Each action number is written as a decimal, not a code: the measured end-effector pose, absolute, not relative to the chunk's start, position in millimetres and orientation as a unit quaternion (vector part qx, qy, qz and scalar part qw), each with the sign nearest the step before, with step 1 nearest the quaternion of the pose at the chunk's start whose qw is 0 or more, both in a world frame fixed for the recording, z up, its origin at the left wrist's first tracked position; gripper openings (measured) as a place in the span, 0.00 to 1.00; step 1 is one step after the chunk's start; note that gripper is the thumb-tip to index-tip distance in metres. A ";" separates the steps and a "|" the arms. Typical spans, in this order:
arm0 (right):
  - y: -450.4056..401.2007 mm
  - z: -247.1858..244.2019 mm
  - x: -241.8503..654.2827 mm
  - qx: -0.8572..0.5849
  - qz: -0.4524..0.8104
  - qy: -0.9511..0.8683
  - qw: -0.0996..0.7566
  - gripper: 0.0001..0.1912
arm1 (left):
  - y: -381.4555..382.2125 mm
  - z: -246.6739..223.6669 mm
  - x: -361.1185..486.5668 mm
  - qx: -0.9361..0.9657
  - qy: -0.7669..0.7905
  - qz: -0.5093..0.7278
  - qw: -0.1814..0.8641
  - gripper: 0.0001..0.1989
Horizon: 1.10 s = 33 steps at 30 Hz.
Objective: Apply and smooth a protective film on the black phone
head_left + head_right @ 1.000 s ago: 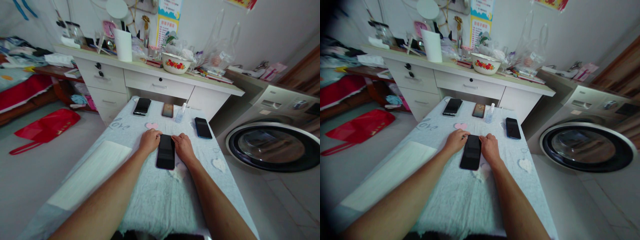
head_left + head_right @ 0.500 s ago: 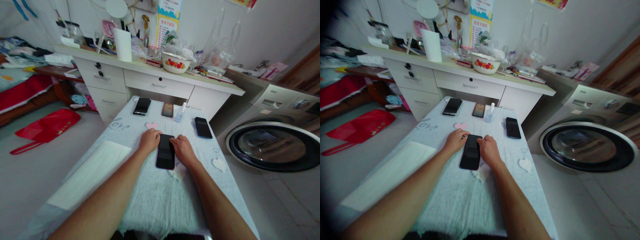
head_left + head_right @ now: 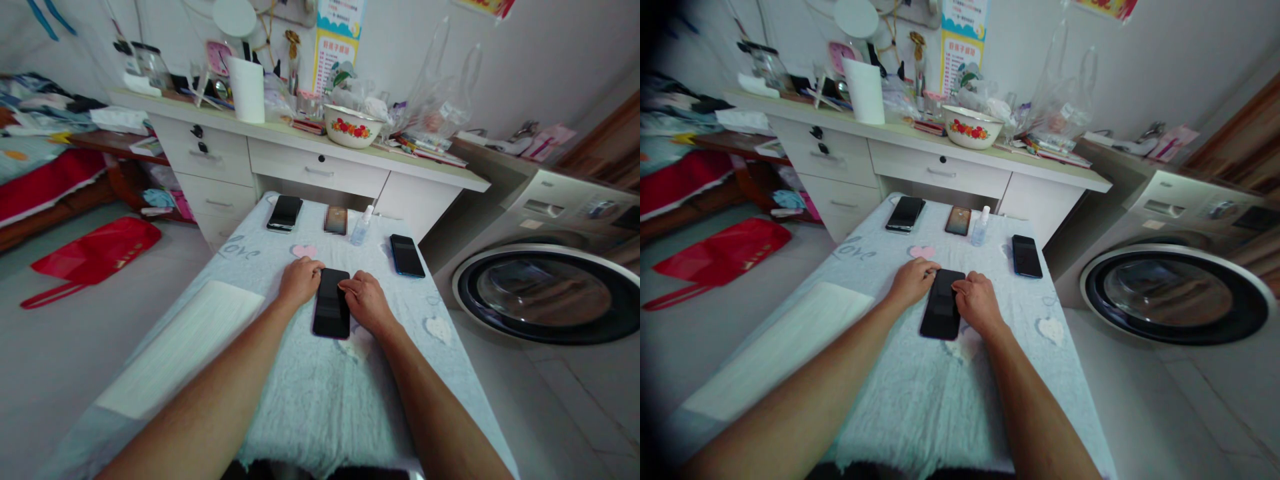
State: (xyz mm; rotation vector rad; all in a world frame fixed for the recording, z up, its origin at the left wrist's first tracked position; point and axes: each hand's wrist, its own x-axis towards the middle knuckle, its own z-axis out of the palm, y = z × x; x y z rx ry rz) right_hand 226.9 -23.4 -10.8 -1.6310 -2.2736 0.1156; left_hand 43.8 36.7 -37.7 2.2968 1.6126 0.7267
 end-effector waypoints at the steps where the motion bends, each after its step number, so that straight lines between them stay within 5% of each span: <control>1: -22.8 -11.6 227.3 -0.582 0.035 -0.795 0.169 0.15 | 36.6 -37.3 43.9 0.786 0.553 0.247 0.122 0.14; 33: -7.7 -19.9 231.8 -0.648 -0.008 -0.743 0.164 0.16 | 35.8 -36.1 44.0 0.785 0.558 0.239 0.122 0.15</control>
